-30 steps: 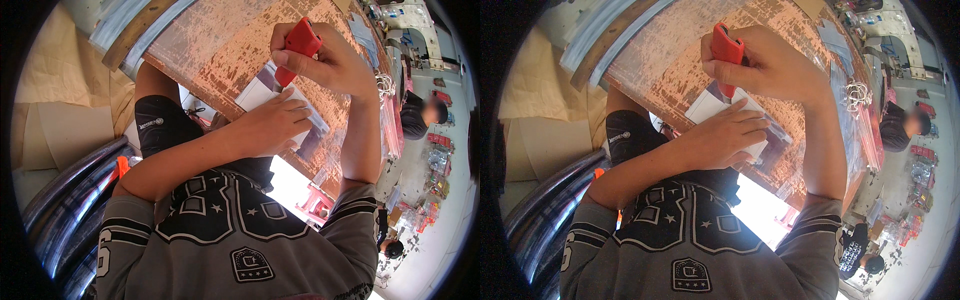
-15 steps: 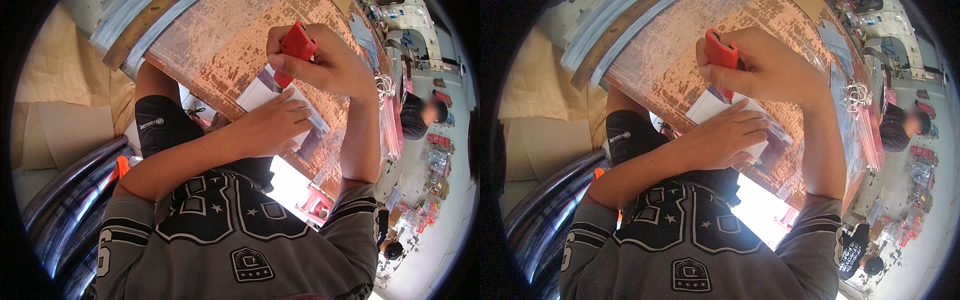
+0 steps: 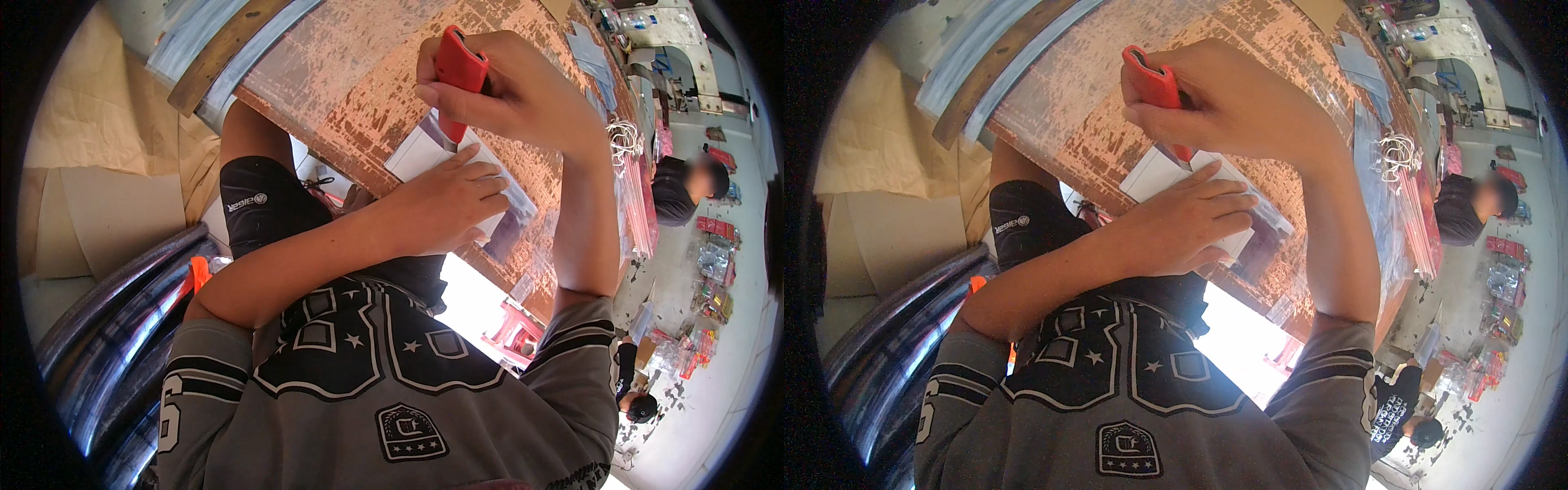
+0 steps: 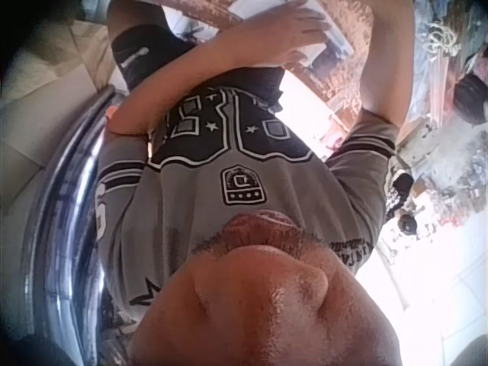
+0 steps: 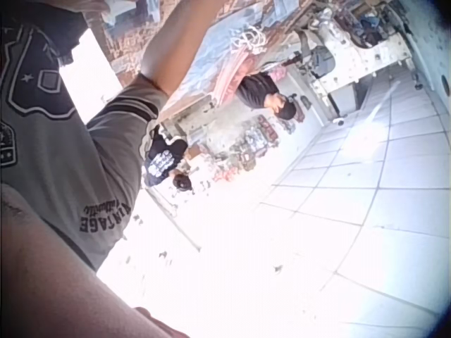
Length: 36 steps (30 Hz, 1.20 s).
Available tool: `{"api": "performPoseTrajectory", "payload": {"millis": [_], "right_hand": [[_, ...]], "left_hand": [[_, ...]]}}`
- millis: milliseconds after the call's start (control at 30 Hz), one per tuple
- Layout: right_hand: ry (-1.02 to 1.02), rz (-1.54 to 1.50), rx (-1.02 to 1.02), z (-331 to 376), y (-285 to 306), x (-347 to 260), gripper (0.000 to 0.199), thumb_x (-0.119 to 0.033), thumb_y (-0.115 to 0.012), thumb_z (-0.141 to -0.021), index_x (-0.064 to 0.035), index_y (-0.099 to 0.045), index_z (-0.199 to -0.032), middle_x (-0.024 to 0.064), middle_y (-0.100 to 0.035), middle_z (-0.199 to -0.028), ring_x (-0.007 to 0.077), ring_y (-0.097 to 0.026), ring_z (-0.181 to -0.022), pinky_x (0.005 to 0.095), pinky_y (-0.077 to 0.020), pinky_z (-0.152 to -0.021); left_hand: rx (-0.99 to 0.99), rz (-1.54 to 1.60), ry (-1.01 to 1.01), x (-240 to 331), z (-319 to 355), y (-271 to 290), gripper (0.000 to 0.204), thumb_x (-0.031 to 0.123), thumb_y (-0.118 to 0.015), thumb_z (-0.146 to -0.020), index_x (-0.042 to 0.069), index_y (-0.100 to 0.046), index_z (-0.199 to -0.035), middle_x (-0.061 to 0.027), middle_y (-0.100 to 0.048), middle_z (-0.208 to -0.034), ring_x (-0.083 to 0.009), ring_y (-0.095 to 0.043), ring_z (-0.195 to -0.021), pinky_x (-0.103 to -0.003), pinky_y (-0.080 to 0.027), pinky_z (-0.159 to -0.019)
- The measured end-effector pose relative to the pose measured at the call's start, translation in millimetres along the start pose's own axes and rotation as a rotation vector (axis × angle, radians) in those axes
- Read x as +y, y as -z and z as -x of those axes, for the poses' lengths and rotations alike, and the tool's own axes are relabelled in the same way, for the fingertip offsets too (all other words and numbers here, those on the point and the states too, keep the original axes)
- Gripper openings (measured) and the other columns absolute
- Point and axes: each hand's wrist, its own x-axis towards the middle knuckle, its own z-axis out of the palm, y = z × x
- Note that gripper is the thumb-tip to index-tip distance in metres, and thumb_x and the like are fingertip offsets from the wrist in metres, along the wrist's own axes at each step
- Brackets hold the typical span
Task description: The person cuts a small piece of plastic from a larger rectangular sheet using a utility knife and a wooden ruler as a guide on a work table.
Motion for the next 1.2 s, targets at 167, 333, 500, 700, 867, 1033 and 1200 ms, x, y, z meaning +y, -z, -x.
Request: {"api": "performPoseTrajectory", "payload": {"millis": [167,333,500,700,867,1033,1200], "right_hand": [[0.019,0.073,-0.018,-10.7,-2.6,1.2,0.023,-0.022,-0.07,-0.104,-0.0031,-0.062,-0.095,0.0046,-0.059,-0.071,0.0135,-0.055,-0.064,0.0322,-0.0439,-0.06],[-0.007,0.038,-0.079,-23.2,-3.0,2.7,0.024,-0.025,-0.069,-0.105,-0.0038,-0.062,-0.094,0.0059,-0.059,-0.071,0.015,-0.054,-0.063,0.0334,-0.0439,-0.06],[0.072,0.088,-0.091,-32.4,-3.4,6.3,0.026,-0.026,-0.069,-0.104,-0.0026,-0.064,-0.096,0.0076,-0.06,-0.07,0.0162,-0.055,-0.062,0.0343,-0.045,-0.06],[0.064,0.071,-0.059,-39.0,-6.6,3.7,0.031,-0.031,-0.069,-0.101,-0.0021,-0.065,-0.091,0.0112,-0.06,-0.066,0.0229,-0.056,-0.06,0.0391,-0.0464,-0.061],[0.056,0.064,-0.066,-44.8,-7.6,9.7,0.036,-0.034,-0.067,-0.099,-0.0008,-0.065,-0.085,0.0118,-0.06,-0.063,0.0242,-0.057,-0.059,0.0398,-0.0477,-0.061],[0.042,0.064,-0.041,-50.5,-10.7,12.6,0.037,-0.035,-0.068,-0.098,0.0001,-0.066,-0.084,0.0115,-0.06,-0.063,0.0231,-0.058,-0.059,0.0383,-0.0484,-0.06],[0.055,0.072,-0.027,-53.9,-9.7,10.0,0.038,-0.036,-0.068,-0.097,0.0007,-0.067,-0.086,0.0125,-0.061,-0.065,0.0237,-0.058,-0.06,0.0385,-0.0485,-0.061]], "left_hand": [[0.008,0.001,0.002,-0.8,0.7,-0.9,0.048,0.023,-0.083,-0.087,0.006,-0.066,-0.129,-0.0143,-0.061,-0.149,-0.0329,-0.05,-0.147,-0.057,-0.031,-0.128],[0.004,0.004,-0.002,-0.8,0.2,0.1,0.048,0.023,-0.083,-0.087,0.006,-0.066,-0.128,-0.015,-0.061,-0.148,-0.0337,-0.05,-0.147,-0.057,-0.032,-0.128],[0.0,0.008,-0.005,-1.0,0.1,1.0,0.049,0.023,-0.083,-0.086,0.006,-0.066,-0.129,-0.0153,-0.061,-0.148,-0.0339,-0.05,-0.146,-0.057,-0.032,-0.128],[-0.004,-0.002,-0.006,-0.9,0.1,1.6,0.048,0.024,-0.082,-0.087,0.007,-0.065,-0.129,-0.0144,-0.061,-0.149,-0.033,-0.05,-0.147,-0.057,-0.031,-0.128],[0.007,-0.003,-0.006,-0.9,0.5,-0.3,0.048,0.024,-0.082,-0.087,0.007,-0.065,-0.129,-0.0143,-0.061,-0.149,-0.0327,-0.05,-0.147,-0.057,-0.03,-0.129],[0.005,0.003,-0.005,-0.8,-0.2,2.1,0.047,0.021,-0.083,-0.086,0.007,-0.064,-0.126,-0.0146,-0.061,-0.148,-0.033,-0.05,-0.146,-0.058,-0.031,-0.129],[0.019,-0.009,-0.008,-0.2,0.1,0.2,0.047,0.021,-0.083,-0.086,0.007,-0.064,-0.126,-0.0149,-0.061,-0.147,-0.0334,-0.051,-0.146,-0.058,-0.031,-0.129]]}}
